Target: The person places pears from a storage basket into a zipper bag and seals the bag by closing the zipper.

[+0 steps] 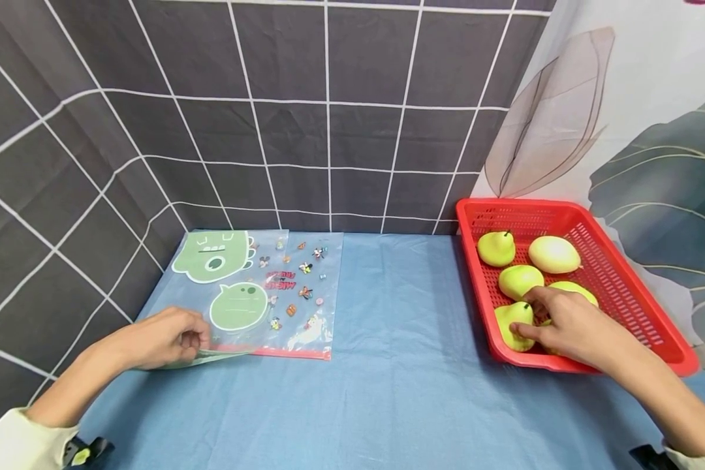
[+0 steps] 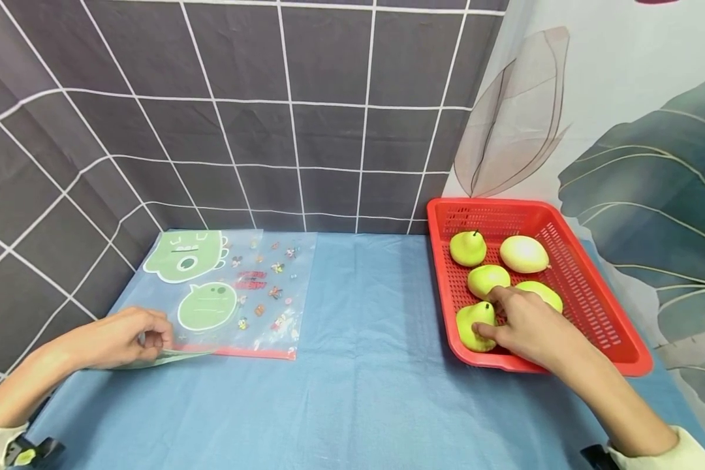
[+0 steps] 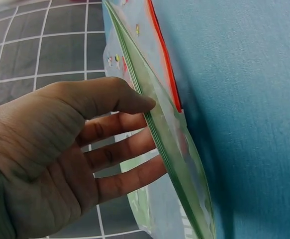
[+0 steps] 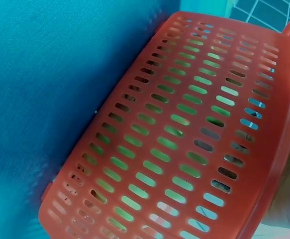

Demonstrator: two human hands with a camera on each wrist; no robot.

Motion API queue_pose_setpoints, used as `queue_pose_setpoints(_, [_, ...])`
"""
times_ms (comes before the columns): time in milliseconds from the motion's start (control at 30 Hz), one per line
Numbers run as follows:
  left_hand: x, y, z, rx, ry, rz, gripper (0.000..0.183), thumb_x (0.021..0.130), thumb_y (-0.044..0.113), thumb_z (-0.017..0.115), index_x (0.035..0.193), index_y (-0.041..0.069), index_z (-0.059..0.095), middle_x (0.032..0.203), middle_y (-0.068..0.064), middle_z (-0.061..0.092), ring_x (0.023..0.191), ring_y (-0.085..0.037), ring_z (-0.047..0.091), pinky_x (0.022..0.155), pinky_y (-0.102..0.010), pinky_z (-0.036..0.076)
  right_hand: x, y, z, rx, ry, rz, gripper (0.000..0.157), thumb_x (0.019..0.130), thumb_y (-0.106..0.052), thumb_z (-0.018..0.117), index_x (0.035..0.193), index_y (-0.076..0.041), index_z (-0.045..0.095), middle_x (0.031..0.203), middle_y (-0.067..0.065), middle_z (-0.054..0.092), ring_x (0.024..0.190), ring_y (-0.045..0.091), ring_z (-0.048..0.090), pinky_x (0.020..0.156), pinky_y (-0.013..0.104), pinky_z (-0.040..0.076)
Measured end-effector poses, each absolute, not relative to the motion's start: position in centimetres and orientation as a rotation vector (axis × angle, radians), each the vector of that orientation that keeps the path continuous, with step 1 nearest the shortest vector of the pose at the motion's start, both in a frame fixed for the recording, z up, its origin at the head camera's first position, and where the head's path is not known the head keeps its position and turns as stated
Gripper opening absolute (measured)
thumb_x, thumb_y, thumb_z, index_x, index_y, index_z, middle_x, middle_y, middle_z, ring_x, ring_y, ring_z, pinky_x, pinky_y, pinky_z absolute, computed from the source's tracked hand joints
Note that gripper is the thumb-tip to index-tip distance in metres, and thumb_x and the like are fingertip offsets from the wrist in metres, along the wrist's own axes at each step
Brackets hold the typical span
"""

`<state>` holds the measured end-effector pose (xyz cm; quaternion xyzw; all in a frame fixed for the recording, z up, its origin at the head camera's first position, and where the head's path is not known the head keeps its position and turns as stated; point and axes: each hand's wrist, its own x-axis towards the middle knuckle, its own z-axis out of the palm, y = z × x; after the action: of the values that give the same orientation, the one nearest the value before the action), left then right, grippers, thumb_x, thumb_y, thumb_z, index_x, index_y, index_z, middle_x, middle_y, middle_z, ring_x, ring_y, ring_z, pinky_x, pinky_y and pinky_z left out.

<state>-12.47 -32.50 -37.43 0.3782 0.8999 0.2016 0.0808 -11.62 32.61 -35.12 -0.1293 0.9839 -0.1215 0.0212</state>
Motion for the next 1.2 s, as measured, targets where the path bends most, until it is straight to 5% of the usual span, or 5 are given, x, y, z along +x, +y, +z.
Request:
queue_pose_setpoints(367, [-12.5, -32.1, -35.9, 1.072, 2.672, 0.524, 0.033, 0.084, -0.008, 0.064, 0.083, 0.025, 0.059, 0.069, 0.020, 0.044, 0.063, 0.007, 0.040, 0.054, -0.015, 0.037, -11.6, 32.5, -34.7, -0.428, 3.064, -0.385, 0.054, 0.074, -0.042, 0.091, 0.110, -0.008, 0.068, 0.082, -0.003, 0.063, 0.075, 0.012, 0.053, 0.060, 0.022, 0.046])
queue_pose_setpoints(767, [-12.7, -31.6, -34.1, 1.050, 2.838, 0.446, 0.031, 0.082, -0.010, 0.062, 0.090, 0.020, 0.061, 0.067, 0.019, 0.041, 0.062, 0.008, 0.036, 0.055, -0.015, 0.036, -11.4, 32.6, -34.8, -0.483, 3.143, -0.408, 0.051, 0.073, -0.040, 0.092, 0.107, -0.008, 0.070, 0.088, -0.001, 0.070, 0.080, 0.016, 0.063, 0.065, 0.028, 0.055])
queue_pose_setpoints(1200, [-13.6, -27.2, -29.7, 0.728, 2.843, 0.422, 0.013, 0.084, 0.001, 0.069, 0.083, 0.014, 0.072, 0.065, 0.011, 0.060, 0.056, -0.002, 0.056, 0.061, -0.021, 0.048, -11.2, 32.8, -34.3, -0.525, 3.258, -0.418, 0.049, 0.074, -0.040, 0.092, 0.107, -0.011, 0.071, 0.089, 0.000, 0.072, 0.082, 0.018, 0.066, 0.065, 0.031, 0.056])
